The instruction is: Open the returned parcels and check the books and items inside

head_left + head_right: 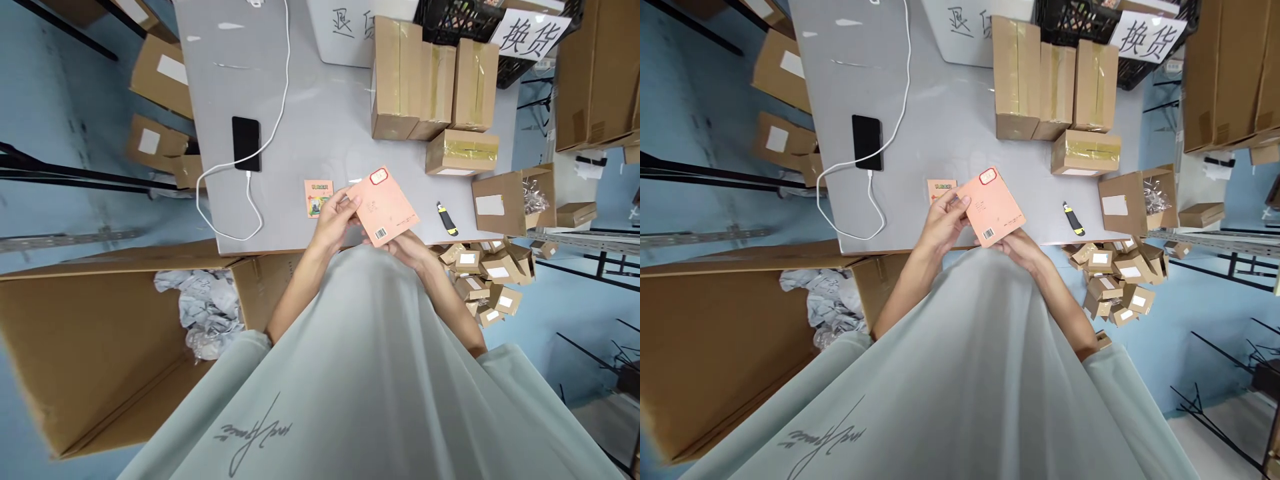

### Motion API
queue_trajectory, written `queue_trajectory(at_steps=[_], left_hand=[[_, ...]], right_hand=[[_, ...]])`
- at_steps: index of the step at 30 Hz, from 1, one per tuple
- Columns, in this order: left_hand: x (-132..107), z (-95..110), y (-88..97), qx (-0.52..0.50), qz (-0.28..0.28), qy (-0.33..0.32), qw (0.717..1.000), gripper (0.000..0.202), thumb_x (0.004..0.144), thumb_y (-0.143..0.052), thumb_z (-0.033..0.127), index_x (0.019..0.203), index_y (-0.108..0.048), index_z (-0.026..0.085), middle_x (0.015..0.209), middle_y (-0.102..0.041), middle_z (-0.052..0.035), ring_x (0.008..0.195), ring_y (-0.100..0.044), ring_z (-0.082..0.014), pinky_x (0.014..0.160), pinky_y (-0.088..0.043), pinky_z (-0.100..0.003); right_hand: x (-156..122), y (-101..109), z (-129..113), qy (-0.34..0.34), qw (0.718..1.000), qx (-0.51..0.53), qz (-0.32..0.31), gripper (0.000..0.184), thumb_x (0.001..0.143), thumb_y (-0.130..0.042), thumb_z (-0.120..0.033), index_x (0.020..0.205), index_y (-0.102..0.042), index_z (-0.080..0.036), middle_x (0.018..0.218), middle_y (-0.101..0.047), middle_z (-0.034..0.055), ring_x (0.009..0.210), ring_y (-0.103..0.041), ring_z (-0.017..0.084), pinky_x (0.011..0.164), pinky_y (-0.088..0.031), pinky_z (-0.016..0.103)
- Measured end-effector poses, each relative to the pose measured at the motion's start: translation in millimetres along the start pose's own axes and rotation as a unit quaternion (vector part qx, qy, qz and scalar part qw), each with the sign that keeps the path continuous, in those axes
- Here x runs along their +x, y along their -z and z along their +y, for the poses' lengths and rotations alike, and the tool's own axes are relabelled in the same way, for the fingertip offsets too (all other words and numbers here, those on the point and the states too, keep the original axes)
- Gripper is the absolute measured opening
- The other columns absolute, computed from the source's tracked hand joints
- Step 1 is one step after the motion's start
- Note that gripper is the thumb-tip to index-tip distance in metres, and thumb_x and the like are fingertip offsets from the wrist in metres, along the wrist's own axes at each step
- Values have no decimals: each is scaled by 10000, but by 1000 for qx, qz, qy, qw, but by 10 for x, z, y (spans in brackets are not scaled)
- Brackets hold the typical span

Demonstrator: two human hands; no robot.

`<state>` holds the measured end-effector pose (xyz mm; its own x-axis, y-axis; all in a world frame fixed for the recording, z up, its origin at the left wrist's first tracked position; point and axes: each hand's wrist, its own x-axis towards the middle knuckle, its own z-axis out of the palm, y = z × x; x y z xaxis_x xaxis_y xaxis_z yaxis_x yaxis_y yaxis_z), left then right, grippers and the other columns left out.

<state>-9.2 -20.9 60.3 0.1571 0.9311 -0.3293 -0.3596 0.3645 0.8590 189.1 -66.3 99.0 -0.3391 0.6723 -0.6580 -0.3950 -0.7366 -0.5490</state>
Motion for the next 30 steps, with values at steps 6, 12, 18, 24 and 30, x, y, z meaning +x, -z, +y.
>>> queue_trajectory(at_steps=[6,12,18,24,30], left_hand=[[166,118,294,79,-12,-30,996,626,902,-952,624,1366,-748,257,1027,-812,-64,748,-752,-168,600,-598,-264],[279,157,159,107,-65,-33,992,624,918,-936,623,1390,-752,259,1107,-830,-76,904,-796,-224,799,-687,-354],[395,146,-188,97,-97,-11,990,668,919,-917,631,1434,-719,256,1175,-843,-84,975,-799,-222,792,-671,-320],[434,122,-620,71,-114,17,991,678,850,-972,518,1427,-734,253,1345,-811,-130,1130,-797,-260,991,-649,-400],[613,130,-1087,98,-101,74,987,914,856,-956,488,1679,-599,309,1142,-814,-83,990,-777,-247,855,-662,-385]], right_hand=[[-149,139,47,75,992,-12,100,495,1038,-747,-723,1141,-771,-239,1095,-870,81,926,-861,228,831,-708,325],[-236,65,85,162,968,-110,155,605,812,-948,-756,1120,-771,-266,1075,-844,28,947,-815,213,836,-694,320],[-191,294,-27,184,959,-110,185,578,818,-928,-734,1108,-753,-265,1057,-822,22,917,-768,202,797,-686,319],[-69,642,-381,228,954,-71,179,574,847,-905,-729,1140,-738,-265,1071,-849,43,868,-797,208,740,-662,309],[147,967,-866,262,948,-70,166,581,819,-924,-750,1092,-751,-267,1024,-858,75,776,-795,247,636,-658,356]])
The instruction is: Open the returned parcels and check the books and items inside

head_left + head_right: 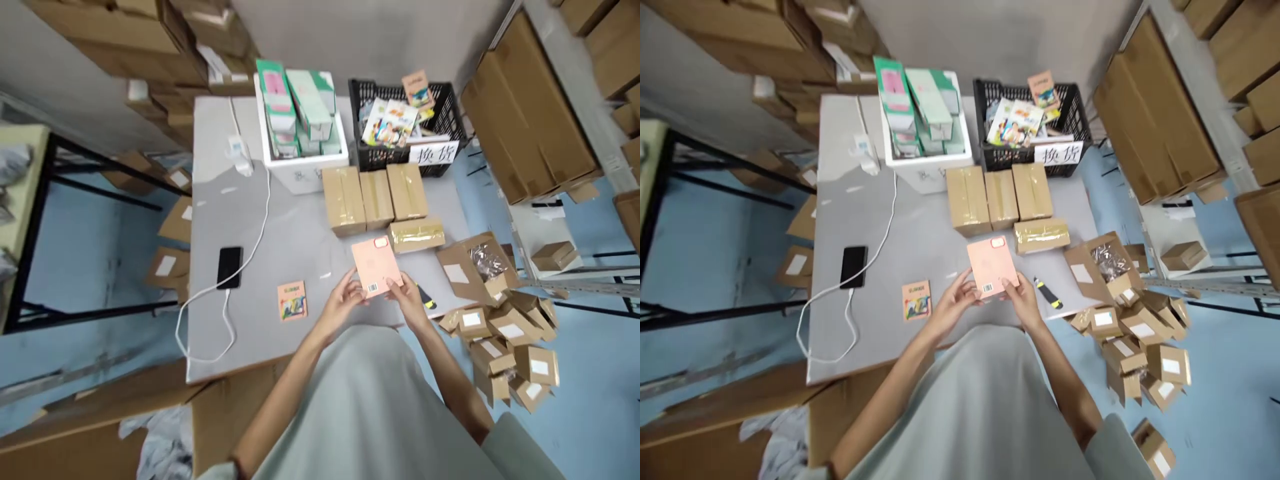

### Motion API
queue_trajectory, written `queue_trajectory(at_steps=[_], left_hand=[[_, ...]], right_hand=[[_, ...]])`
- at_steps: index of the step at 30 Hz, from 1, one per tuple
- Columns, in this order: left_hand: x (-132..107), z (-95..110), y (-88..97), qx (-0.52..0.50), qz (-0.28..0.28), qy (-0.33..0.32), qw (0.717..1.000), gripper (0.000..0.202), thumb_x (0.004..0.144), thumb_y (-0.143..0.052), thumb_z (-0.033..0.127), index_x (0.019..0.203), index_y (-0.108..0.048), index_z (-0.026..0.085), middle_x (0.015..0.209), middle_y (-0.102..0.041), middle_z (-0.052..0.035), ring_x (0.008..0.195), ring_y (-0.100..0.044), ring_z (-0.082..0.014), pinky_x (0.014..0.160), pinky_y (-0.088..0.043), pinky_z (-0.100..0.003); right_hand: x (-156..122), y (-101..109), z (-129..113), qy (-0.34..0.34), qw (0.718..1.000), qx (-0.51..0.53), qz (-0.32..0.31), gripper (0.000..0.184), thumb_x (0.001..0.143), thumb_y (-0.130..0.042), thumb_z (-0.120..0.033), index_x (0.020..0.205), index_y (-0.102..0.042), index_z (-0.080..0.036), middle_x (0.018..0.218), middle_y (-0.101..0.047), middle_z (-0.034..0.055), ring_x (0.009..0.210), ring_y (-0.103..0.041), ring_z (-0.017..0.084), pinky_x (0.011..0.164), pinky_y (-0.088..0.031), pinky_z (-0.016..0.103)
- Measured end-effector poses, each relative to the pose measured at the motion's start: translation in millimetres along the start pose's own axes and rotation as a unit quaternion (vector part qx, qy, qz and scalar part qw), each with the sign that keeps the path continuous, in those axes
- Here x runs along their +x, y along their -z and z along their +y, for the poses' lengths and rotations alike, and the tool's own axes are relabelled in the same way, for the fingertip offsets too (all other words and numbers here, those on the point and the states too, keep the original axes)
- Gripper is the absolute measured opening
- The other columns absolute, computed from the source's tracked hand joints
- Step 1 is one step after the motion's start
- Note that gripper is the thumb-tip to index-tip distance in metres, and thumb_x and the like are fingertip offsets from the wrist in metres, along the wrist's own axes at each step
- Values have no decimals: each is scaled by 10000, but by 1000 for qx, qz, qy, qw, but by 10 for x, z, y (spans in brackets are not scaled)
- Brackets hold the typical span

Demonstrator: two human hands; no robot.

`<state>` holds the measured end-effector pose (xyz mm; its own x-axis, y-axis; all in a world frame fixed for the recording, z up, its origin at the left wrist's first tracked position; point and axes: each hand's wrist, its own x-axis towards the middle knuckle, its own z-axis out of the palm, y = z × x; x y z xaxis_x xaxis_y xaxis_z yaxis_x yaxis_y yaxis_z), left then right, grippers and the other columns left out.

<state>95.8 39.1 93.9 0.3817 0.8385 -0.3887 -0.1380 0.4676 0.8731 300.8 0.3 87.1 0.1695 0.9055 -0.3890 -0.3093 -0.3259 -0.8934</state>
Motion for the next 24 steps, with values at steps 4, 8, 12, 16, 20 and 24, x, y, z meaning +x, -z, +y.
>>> queue_trajectory(at_steps=[4,8,12,16,20,24], left_hand=[[402,172,-182,30,25,-18,999,825,859,-942,475,1624,-676,313,1112,-822,-65,931,-768,-229,897,-668,-417],[924,369,-349,52,29,-45,997,680,856,-924,467,1488,-773,269,1100,-827,-64,924,-761,-216,876,-652,-386],[1555,647,-551,68,11,-85,994,667,857,-913,489,1463,-776,246,1106,-822,-59,777,-723,-164,793,-632,-356],[2391,1218,-837,91,-6,-154,984,674,860,-914,441,1470,-753,203,1083,-837,-85,803,-752,-184,835,-654,-386],[3155,1820,-1094,93,50,-225,969,523,897,-849,225,1408,-753,173,1434,-794,-189,1280,-793,-292,1209,-584,-522],[3137,1759,-1035,161,84,-235,955,489,928,-811,231,1406,-746,152,1545,-744,-229,1461,-717,-344,1326,-489,-591]], right_hand=[[394,223,-210,30,999,-14,-24,539,840,-897,-764,1012,-757,-273,840,-805,30,643,-755,216,610,-632,349],[797,404,-495,49,998,16,-22,552,855,-876,-757,1064,-750,-262,907,-823,46,684,-786,223,656,-659,358],[1258,502,-877,87,995,47,16,609,828,-906,-715,1203,-727,-271,1094,-853,75,899,-850,276,783,-720,391],[1906,548,-1505,152,984,79,39,524,848,-924,-582,1211,-722,-262,1298,-839,84,1221,-815,295,997,-735,409],[2631,553,-2142,148,965,201,77,623,993,-760,-280,1585,-570,-237,1513,-762,108,1413,-756,233,1201,-672,440],[2869,546,-2151,74,957,248,134,666,997,-679,-177,1639,-501,-183,1556,-734,162,1480,-723,213,1262,-626,434]])
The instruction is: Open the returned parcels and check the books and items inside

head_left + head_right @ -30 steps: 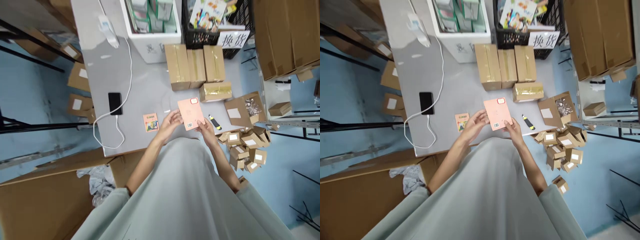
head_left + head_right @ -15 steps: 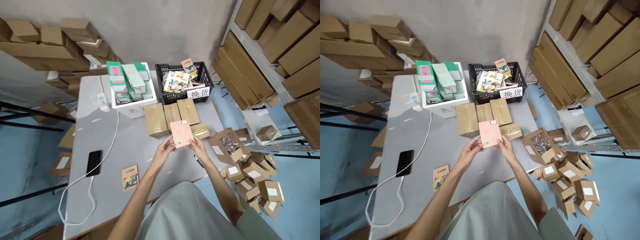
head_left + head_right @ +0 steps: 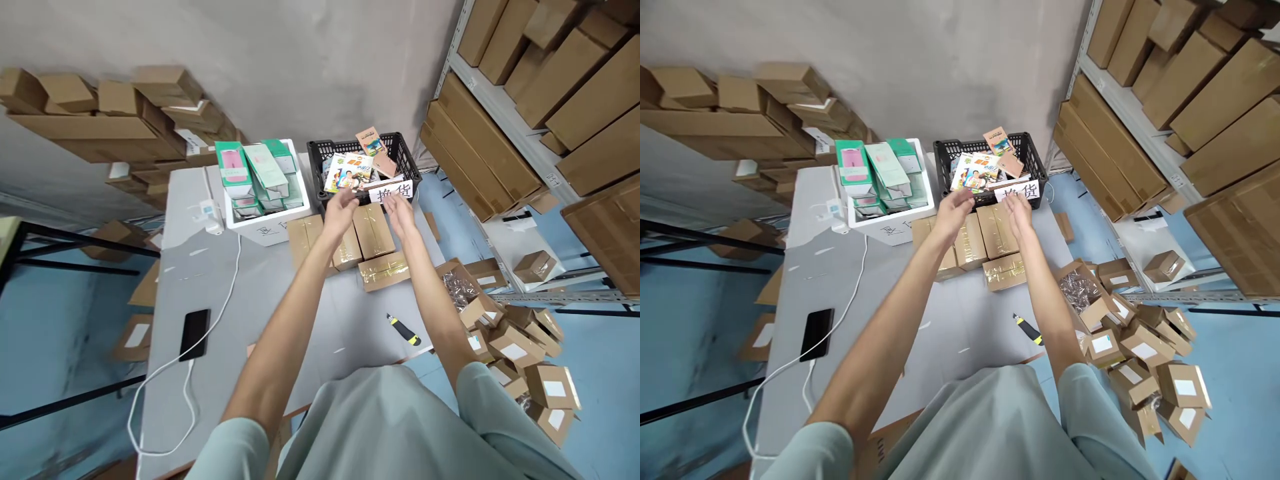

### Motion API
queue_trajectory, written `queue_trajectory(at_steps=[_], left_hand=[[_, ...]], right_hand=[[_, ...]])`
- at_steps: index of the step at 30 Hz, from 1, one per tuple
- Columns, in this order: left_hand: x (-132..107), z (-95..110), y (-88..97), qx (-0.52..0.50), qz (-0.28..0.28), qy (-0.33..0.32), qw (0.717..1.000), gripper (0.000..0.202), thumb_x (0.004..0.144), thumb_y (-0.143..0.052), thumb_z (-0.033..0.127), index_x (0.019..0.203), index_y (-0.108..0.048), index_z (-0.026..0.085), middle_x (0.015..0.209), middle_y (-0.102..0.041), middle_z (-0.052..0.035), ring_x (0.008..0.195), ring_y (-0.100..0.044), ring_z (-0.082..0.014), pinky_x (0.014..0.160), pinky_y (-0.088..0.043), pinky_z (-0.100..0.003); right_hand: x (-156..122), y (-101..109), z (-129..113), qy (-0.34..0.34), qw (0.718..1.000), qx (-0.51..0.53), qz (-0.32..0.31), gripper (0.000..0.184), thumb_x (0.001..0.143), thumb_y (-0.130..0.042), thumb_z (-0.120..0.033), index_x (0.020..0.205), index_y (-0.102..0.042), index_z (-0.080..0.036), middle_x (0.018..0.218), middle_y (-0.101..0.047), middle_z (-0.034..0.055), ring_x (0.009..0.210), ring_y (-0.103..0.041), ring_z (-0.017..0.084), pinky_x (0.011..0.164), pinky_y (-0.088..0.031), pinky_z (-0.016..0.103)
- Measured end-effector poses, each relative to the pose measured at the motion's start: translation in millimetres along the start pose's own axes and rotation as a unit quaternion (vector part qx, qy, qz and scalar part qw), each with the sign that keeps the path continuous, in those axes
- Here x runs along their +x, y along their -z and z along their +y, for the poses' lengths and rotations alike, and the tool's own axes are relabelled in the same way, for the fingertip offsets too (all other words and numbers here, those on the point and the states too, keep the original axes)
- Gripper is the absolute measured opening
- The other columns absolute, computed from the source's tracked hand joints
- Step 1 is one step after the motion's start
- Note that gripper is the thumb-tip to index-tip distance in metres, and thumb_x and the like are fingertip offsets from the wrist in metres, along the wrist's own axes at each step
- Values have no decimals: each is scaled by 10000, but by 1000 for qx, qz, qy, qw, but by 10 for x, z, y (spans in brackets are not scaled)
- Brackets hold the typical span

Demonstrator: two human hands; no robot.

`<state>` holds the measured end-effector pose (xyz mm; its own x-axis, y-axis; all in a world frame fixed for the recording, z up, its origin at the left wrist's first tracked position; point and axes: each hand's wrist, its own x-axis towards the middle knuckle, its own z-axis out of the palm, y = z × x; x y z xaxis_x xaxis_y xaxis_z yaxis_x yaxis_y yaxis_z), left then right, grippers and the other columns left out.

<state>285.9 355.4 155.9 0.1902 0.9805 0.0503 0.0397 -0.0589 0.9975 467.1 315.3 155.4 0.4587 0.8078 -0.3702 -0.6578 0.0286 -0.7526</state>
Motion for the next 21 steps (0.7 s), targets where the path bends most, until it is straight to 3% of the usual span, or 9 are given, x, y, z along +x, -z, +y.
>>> queue_trajectory(at_steps=[3,7,11,15,18,21], left_hand=[[-651,-342,317,45,-27,22,998,440,927,-819,319,1345,-778,185,1546,-758,-202,1490,-700,-364,1342,-474,-614],[-1618,-908,976,93,35,130,987,342,906,-814,338,1213,-798,187,1436,-810,-188,1402,-748,-370,1291,-535,-579],[-2387,-1321,1688,129,116,227,958,276,897,-798,283,1147,-766,171,1372,-823,-176,1349,-759,-319,1240,-573,-485],[-3023,-1688,2350,159,193,326,912,313,866,-769,182,1176,-737,154,1382,-804,-180,1353,-746,-286,1231,-555,-414],[-3444,-1972,2711,170,232,382,878,412,839,-762,157,1248,-706,146,1354,-793,-179,1357,-728,-309,1203,-559,-423],[-3781,-2205,2913,169,243,419,858,483,829,-752,148,1303,-665,117,1335,-780,-187,1308,-729,-316,1145,-569,-409]], right_hand=[[-253,223,331,-24,997,-57,-40,453,936,-790,-227,1372,-668,-208,1429,-800,165,1436,-755,250,1288,-595,449],[-828,527,849,-72,987,-115,-83,220,912,-859,-253,1081,-722,-216,1163,-854,128,1258,-830,246,1256,-607,430],[-1416,698,1331,-141,965,-172,-137,97,974,-804,-207,1069,-784,-208,1072,-867,75,1045,-856,194,1186,-644,410],[-1917,791,1930,-216,929,-243,-178,52,981,-825,-181,1018,-799,-207,1008,-867,59,939,-839,175,1138,-665,418],[-2283,806,2435,-273,895,-296,-189,68,997,-790,-127,986,-786,-194,966,-847,51,899,-816,154,1117,-666,388],[-2614,759,2915,-327,847,-371,-193,122,1023,-716,-73,995,-766,-181,939,-814,33,872,-778,126,1139,-642,369]])
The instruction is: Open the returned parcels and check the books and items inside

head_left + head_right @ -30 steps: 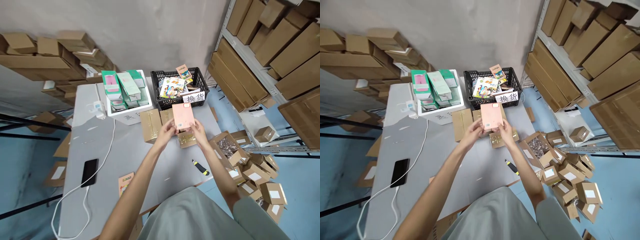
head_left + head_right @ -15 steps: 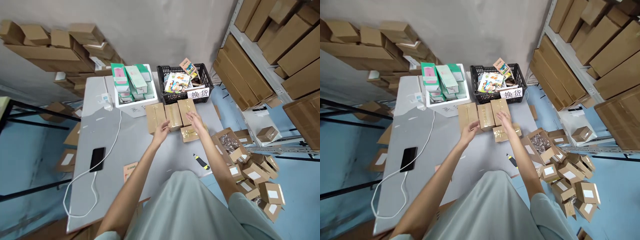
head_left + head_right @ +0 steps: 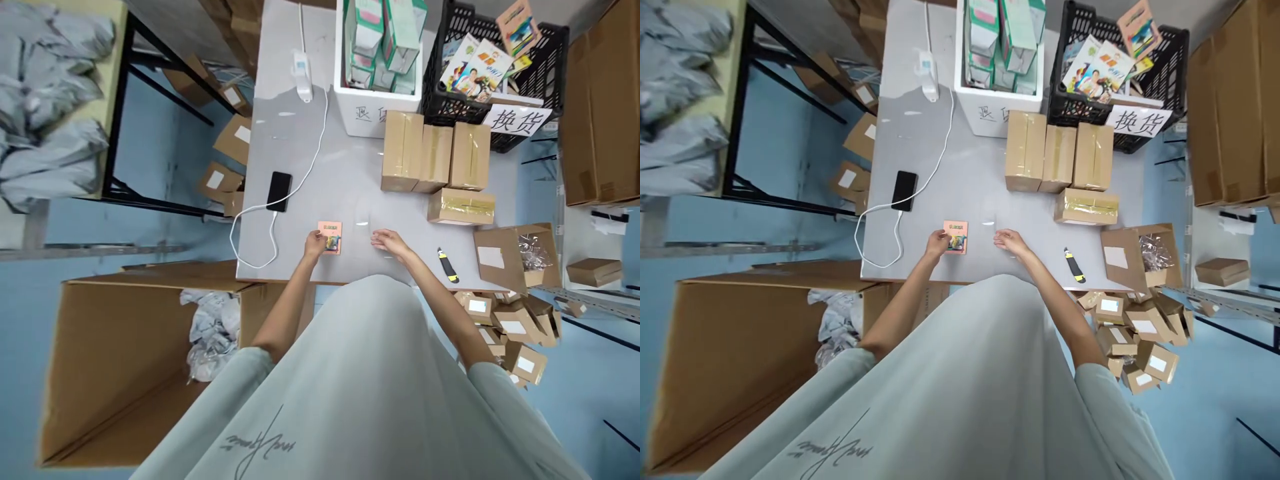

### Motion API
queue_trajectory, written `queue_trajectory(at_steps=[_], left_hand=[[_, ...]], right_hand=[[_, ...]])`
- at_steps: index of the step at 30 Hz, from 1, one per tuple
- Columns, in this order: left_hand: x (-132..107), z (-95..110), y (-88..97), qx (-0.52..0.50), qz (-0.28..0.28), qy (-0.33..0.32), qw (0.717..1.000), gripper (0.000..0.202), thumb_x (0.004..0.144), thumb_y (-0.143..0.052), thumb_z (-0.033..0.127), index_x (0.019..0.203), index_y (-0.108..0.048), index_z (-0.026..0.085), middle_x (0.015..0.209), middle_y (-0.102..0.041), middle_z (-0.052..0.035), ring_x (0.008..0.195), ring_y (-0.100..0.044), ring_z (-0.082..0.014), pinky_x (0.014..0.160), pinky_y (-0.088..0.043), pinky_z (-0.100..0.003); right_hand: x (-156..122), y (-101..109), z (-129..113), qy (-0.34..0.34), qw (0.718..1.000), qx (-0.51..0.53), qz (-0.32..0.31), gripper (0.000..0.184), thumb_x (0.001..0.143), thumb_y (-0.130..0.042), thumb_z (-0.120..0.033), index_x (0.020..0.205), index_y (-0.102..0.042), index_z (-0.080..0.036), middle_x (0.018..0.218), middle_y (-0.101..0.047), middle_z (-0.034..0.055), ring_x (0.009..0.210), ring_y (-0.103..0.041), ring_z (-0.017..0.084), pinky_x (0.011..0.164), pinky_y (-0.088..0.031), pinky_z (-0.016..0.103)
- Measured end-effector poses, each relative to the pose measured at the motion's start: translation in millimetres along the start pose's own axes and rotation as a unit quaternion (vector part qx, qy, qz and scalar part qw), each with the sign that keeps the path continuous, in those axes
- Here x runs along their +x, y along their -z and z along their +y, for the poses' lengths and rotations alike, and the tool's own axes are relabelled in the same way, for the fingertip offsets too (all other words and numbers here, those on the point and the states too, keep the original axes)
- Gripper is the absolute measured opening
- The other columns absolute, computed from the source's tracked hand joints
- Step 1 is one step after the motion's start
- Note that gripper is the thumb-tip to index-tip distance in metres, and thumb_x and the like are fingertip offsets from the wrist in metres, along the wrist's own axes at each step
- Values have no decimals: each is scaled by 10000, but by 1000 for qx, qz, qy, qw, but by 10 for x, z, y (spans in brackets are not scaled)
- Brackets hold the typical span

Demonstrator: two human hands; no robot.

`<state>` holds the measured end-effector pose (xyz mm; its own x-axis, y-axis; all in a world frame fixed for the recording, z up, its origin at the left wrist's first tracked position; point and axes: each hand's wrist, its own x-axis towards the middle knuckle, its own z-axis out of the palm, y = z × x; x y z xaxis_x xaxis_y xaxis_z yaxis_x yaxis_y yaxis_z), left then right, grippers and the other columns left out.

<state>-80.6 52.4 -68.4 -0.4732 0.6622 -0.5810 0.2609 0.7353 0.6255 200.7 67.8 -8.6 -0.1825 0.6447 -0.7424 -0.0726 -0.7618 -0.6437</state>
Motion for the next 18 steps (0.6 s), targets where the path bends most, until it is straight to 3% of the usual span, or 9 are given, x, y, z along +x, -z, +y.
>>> queue_trajectory(at_steps=[4,11,15,18], left_hand=[[57,-347,76,-3,-9,8,1000,520,800,-789,156,1300,-651,120,1318,-771,-164,1323,-692,-303,1146,-542,-382],[222,-581,171,-39,-44,-3,998,552,818,-801,174,1353,-675,124,1321,-780,-156,1327,-699,-295,1180,-525,-366],[273,-618,185,-71,-81,11,994,576,814,-827,207,1363,-697,90,1160,-820,-141,1151,-759,-282,1084,-582,-388],[220,-608,169,-103,-123,14,987,456,817,-860,279,1224,-767,94,1031,-838,-124,1030,-766,-278,1005,-611,-403]], right_hand=[[166,-514,326,-58,997,-55,-3,127,977,-759,-67,1048,-756,-171,1007,-812,49,917,-751,134,1160,-626,381],[370,-1086,663,-68,993,-97,22,379,949,-718,-111,1324,-743,-160,1479,-777,155,1386,-695,250,1242,-556,436],[414,-1271,794,-44,992,-109,38,373,935,-692,-123,1295,-770,-182,1402,-834,99,1350,-708,238,1232,-543,394],[392,-1278,868,-39,991,-116,58,344,904,-732,-163,1243,-783,-187,1240,-874,71,1236,-741,236,1178,-575,393]])
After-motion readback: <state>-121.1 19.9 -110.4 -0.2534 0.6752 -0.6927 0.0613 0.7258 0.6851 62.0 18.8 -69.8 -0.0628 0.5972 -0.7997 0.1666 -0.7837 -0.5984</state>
